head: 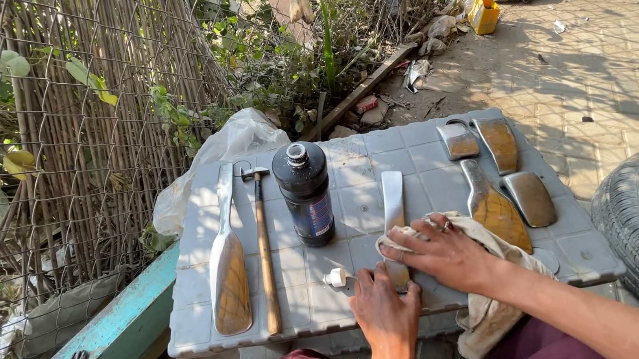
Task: The person cleans and polishes several metal auto body repair tools by hand using a cloth and a liquid from a bottle.
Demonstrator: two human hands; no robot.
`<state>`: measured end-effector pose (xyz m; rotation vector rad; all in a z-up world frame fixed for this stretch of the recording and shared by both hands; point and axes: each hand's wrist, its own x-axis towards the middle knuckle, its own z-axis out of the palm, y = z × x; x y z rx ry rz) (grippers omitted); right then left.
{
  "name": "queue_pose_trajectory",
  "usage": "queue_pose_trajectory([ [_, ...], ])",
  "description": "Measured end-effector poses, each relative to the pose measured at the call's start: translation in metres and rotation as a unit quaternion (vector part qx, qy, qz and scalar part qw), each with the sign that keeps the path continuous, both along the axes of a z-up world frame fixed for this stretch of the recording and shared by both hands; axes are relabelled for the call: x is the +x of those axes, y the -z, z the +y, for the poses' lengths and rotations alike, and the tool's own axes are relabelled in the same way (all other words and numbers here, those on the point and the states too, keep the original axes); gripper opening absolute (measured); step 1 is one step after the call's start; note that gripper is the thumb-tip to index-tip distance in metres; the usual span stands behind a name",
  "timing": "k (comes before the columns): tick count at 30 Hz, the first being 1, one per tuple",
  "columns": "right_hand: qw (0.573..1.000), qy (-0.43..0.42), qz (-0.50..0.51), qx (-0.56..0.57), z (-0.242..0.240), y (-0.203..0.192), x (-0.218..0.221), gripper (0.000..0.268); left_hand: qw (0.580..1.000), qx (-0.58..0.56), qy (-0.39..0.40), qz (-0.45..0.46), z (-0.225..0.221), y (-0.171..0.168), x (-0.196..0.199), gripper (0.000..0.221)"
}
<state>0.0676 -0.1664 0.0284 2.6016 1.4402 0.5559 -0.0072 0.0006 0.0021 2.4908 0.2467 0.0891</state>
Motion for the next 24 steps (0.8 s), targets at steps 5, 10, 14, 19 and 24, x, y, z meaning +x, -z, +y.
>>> queue_pose_trajectory([
  [5, 0.998, 0.043, 0.049, -0.003, -0.002, -0.012, 0.051, 0.091, 1.0, 0.012, 0.001, -0.01, -0.001, 0.006, 0.001, 0.05],
  [10, 0.887, 0.32, 0.331, -0.023, 0.037, -0.088, 0.071, 0.092, 1.0, 0.002, 0.0, 0.006, 0.001, 0.003, 0.002, 0.056],
  [14, 0.749, 0.454, 0.453, 0.168, 0.062, -0.117, 0.054, 0.086, 1.0, 0.008, 0.007, -0.005, 0.0, 0.005, 0.002, 0.054],
  [19, 0.963, 0.228, 0.147, -0.009, 0.025, -0.025, 0.027, 0.1, 1.0, 0.005, 0.013, 0.008, 0.001, 0.002, 0.0, 0.056],
  [24, 0.999, -0.004, -0.034, -0.022, -0.004, -0.006, -0.005, 0.077, 1.0, 0.006, 0.007, 0.006, 0.0, -0.001, 0.0, 0.055],
])
